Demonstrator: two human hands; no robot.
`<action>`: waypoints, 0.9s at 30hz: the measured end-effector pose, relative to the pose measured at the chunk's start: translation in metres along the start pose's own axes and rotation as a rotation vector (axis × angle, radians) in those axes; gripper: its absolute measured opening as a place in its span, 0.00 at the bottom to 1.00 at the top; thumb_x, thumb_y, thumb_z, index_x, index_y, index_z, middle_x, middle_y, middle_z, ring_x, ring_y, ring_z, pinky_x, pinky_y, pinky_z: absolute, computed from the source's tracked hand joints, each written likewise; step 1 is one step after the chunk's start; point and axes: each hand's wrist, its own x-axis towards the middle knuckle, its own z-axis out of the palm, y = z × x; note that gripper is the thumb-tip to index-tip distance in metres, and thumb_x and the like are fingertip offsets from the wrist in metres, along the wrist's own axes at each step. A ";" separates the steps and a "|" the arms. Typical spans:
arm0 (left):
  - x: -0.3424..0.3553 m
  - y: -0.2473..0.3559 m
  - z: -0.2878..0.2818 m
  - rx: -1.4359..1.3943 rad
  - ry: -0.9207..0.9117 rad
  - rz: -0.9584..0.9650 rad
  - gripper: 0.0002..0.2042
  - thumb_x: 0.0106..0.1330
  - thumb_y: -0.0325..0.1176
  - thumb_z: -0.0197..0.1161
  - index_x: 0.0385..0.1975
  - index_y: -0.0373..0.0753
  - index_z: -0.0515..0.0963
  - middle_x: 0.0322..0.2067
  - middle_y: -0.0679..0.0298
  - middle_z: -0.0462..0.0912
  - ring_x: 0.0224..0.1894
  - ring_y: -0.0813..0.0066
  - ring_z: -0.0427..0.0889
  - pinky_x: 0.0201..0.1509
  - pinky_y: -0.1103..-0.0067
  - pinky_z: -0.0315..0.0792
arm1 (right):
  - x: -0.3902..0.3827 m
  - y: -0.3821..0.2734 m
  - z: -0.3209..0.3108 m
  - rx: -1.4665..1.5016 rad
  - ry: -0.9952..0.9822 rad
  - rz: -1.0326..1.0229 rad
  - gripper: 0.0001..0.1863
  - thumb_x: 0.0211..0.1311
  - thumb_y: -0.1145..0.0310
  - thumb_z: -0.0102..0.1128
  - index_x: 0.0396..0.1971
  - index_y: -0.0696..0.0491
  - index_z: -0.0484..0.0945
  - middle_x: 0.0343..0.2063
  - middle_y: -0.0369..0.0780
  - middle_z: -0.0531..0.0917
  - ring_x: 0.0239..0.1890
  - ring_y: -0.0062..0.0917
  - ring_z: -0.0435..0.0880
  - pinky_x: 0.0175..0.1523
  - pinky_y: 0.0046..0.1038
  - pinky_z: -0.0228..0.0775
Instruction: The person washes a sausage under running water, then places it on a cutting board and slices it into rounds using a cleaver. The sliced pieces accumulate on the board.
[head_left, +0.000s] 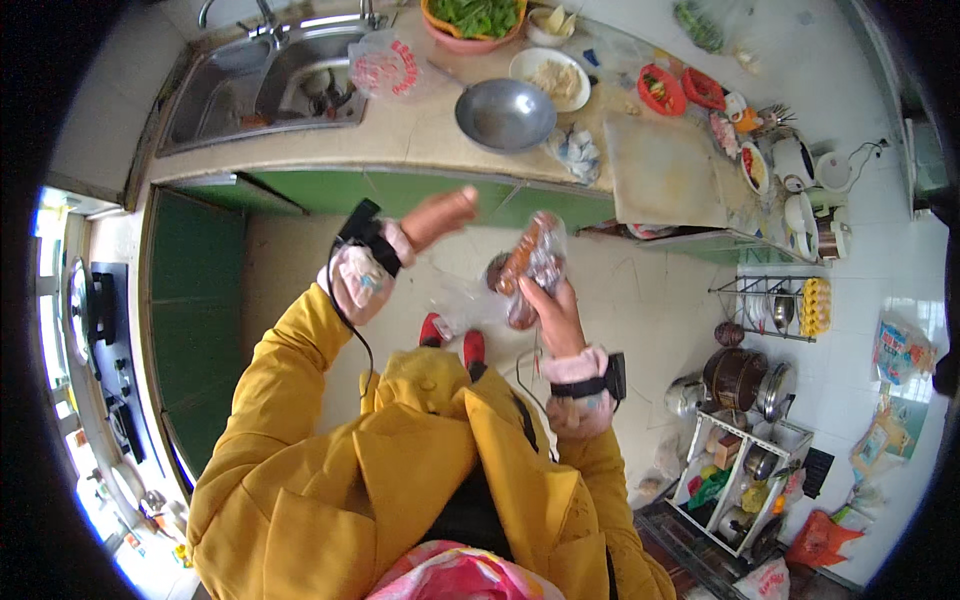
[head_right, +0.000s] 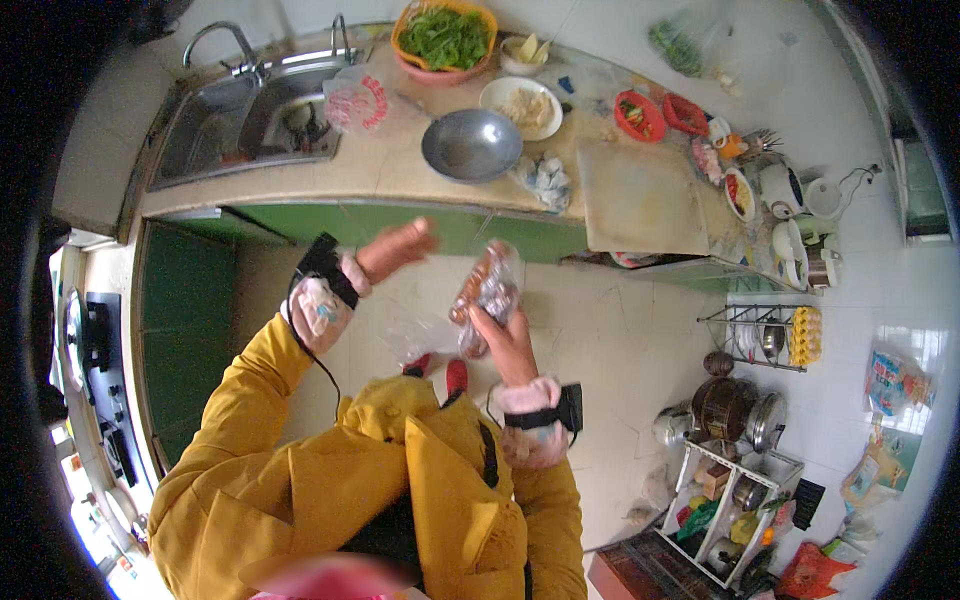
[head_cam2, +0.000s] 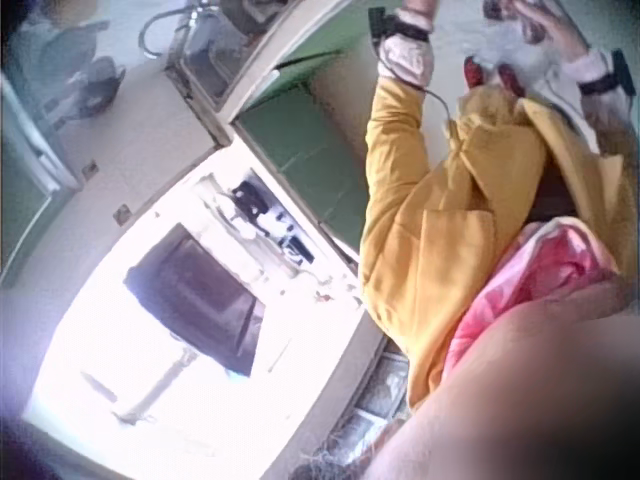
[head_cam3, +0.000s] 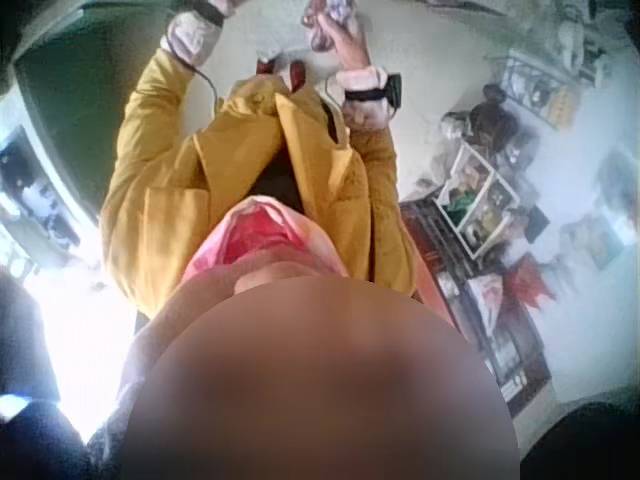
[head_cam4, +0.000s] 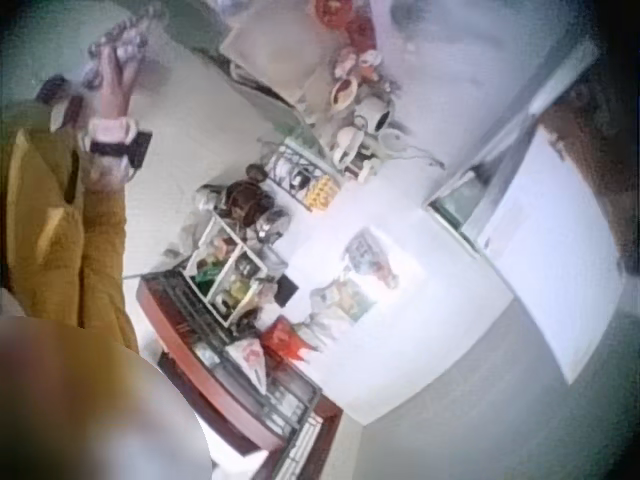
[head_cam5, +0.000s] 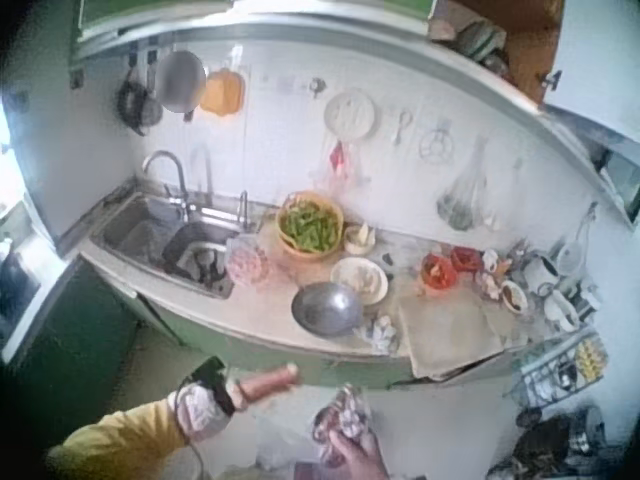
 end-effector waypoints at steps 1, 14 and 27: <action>-0.012 -0.006 0.021 -0.052 -0.161 -0.045 0.33 0.68 0.54 0.58 0.63 0.35 0.66 0.61 0.53 0.70 0.61 0.64 0.71 0.66 0.66 0.62 | 0.012 -0.001 0.006 -0.025 -0.074 -0.027 0.14 0.66 0.68 0.61 0.48 0.57 0.76 0.40 0.34 0.81 0.41 0.17 0.79 0.48 0.22 0.70; -0.027 0.033 0.056 -0.583 0.195 0.043 0.16 0.65 0.37 0.65 0.48 0.36 0.76 0.41 0.60 0.84 0.40 0.67 0.85 0.48 0.69 0.80 | 0.090 -0.022 0.030 -0.893 0.241 -0.494 0.21 0.67 0.59 0.60 0.19 0.60 0.77 0.12 0.46 0.74 0.17 0.19 0.71 0.25 0.30 0.65; 0.001 0.061 0.050 -0.863 0.101 0.144 0.17 0.69 0.38 0.57 0.52 0.36 0.73 0.46 0.56 0.83 0.47 0.62 0.83 0.58 0.64 0.75 | 0.137 -0.043 -0.024 0.009 -0.318 0.015 0.16 0.66 0.63 0.63 0.47 0.58 0.79 0.35 0.29 0.78 0.38 0.10 0.71 0.43 0.17 0.64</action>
